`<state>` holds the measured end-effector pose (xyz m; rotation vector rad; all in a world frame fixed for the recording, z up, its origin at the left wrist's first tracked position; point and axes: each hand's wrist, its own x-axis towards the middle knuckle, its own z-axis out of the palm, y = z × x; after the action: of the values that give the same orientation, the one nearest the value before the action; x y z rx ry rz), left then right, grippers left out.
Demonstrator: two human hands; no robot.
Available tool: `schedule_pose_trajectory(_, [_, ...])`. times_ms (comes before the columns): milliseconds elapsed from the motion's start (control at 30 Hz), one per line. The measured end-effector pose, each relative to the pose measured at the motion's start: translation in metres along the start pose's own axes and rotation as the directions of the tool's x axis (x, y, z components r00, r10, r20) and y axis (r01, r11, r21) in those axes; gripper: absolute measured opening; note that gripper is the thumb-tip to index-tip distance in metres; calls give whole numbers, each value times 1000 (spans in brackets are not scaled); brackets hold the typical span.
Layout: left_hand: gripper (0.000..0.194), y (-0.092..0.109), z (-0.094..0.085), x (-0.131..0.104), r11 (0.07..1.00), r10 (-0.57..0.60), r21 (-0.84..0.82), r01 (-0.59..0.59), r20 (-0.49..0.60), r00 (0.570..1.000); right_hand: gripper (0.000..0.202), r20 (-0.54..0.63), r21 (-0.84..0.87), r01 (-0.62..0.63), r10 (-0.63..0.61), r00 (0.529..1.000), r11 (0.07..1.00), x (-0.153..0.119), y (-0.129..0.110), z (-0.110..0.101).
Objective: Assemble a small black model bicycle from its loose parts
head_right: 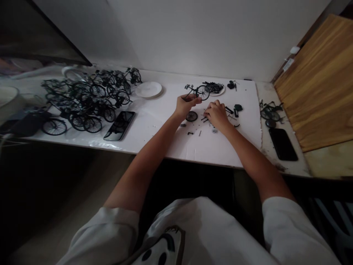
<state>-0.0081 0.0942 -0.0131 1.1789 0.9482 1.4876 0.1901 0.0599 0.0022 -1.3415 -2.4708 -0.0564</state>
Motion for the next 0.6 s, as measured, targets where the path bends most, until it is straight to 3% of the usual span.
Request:
schedule_pose_trajectory(167, [23, -10, 0, 4, 999, 31, 36, -32, 11, 999, 28, 28, -79, 36, -34, 999, 996, 2, -7, 0])
schedule_pose_trajectory(367, [28, -25, -3, 9, 977, 147, 155, -148, 19, 989, 35, 33, -148, 42, -38, 999, 988, 2, -9, 0])
schedule_pose_trajectory(533, [27, -13, -2, 1, 911, 229, 346, -224, 28, 973, 27, 65, -70, 47, -42, 997, 996, 2, -9, -4])
schedule_pose_trajectory(600, [29, -6, -1, -3, 929, 186, 319, -189, 39, 982, 29, 65, -82, 40, -34, 997, 996, 4, -8, -2])
